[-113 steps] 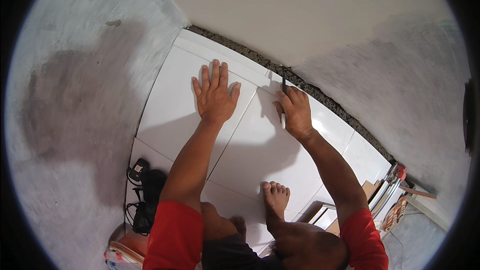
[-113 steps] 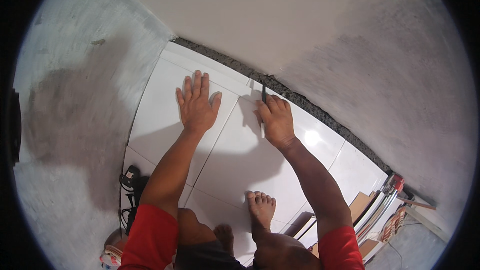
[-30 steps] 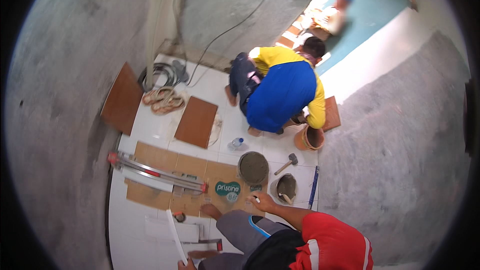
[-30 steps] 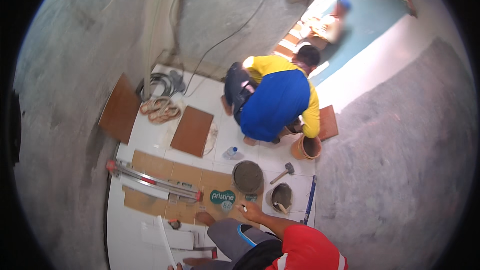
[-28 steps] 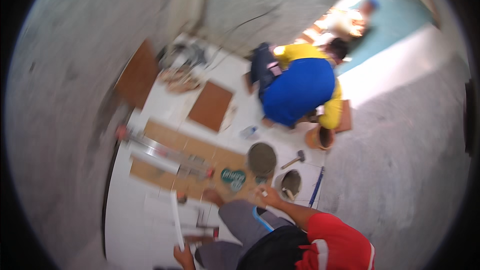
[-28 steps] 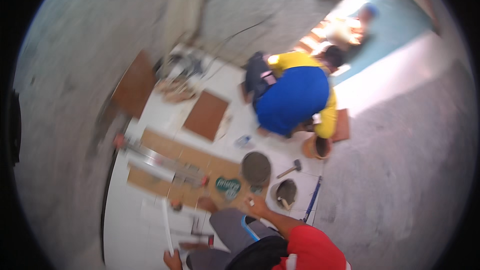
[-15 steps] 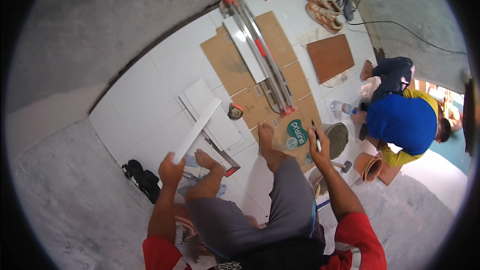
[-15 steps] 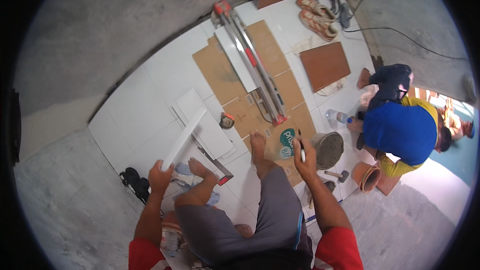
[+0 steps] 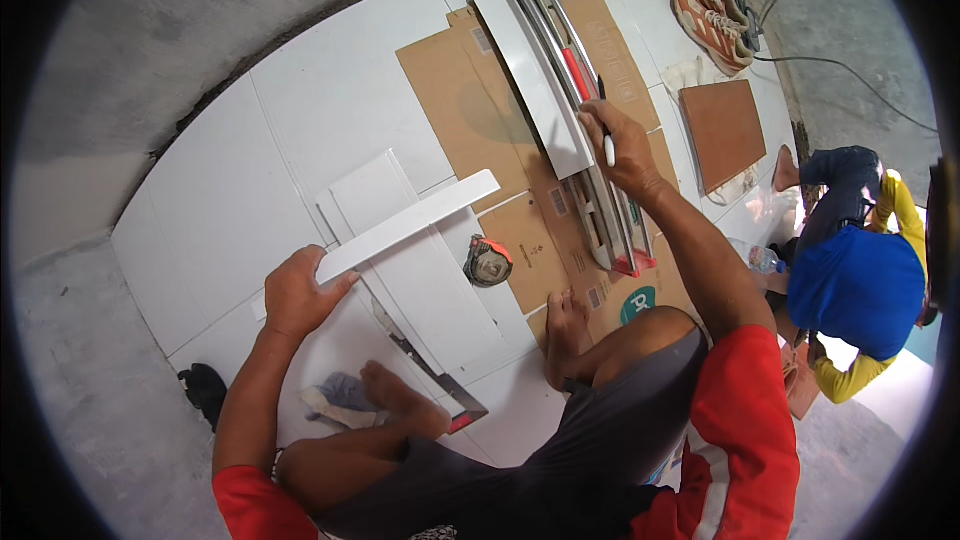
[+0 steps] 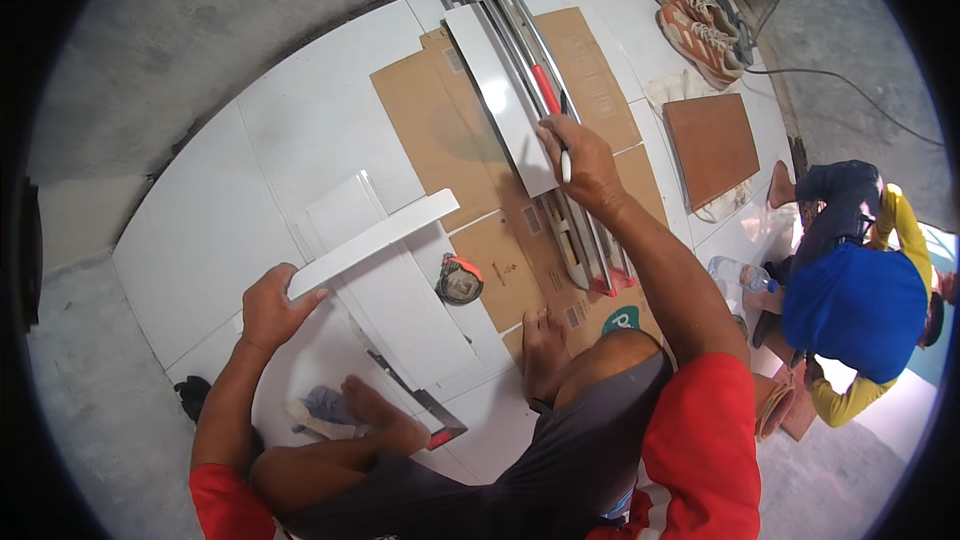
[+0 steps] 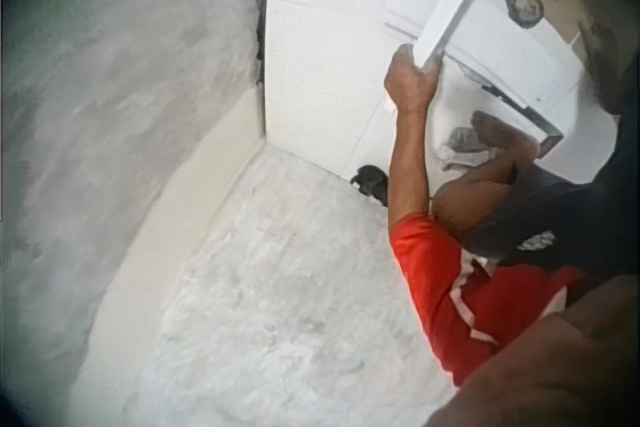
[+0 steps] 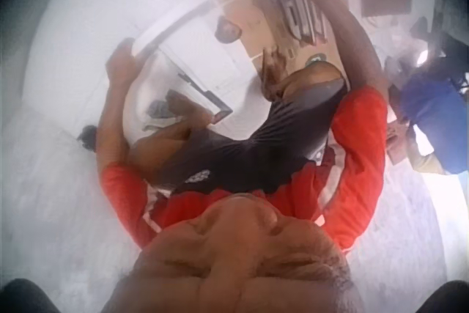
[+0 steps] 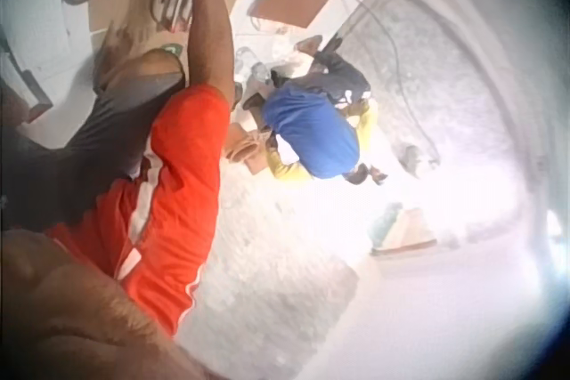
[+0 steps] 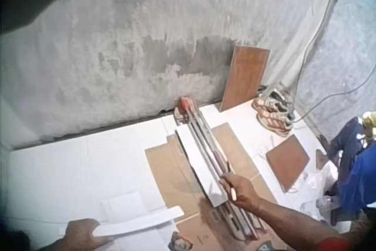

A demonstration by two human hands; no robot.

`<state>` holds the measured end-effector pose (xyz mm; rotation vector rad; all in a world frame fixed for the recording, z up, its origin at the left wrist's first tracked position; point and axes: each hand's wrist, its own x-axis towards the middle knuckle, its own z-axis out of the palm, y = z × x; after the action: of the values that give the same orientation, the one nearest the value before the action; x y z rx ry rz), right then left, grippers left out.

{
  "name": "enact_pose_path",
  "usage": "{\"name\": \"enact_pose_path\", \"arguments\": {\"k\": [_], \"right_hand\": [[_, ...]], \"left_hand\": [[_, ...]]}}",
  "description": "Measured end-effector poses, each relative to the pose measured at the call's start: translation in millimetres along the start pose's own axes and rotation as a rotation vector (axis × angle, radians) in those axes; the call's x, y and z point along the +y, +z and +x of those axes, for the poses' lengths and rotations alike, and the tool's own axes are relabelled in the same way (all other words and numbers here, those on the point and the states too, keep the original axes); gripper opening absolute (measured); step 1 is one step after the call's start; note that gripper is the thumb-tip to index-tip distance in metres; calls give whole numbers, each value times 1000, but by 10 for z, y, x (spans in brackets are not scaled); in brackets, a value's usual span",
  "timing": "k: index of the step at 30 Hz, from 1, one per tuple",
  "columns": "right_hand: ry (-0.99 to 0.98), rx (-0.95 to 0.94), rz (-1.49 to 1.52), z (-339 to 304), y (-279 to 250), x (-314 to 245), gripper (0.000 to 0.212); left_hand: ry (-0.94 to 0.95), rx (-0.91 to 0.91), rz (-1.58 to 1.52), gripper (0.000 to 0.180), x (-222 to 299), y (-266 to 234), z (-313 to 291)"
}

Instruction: The person measures and marks a white tile, then uses a manual tile cutter to score and snap it into two pieces. They wipe the tile with a cloth and fit the cut piece into a gap on the floor.

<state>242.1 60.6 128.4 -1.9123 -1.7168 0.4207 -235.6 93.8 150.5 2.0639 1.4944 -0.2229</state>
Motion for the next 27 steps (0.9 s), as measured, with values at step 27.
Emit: {"name": "enact_pose_path", "arguments": {"k": [27], "right_hand": [[-139, -404, 118, -1134, 674, 78, 25]], "left_hand": [[138, -12, -28, 50, -274, 1029, -38]]}}
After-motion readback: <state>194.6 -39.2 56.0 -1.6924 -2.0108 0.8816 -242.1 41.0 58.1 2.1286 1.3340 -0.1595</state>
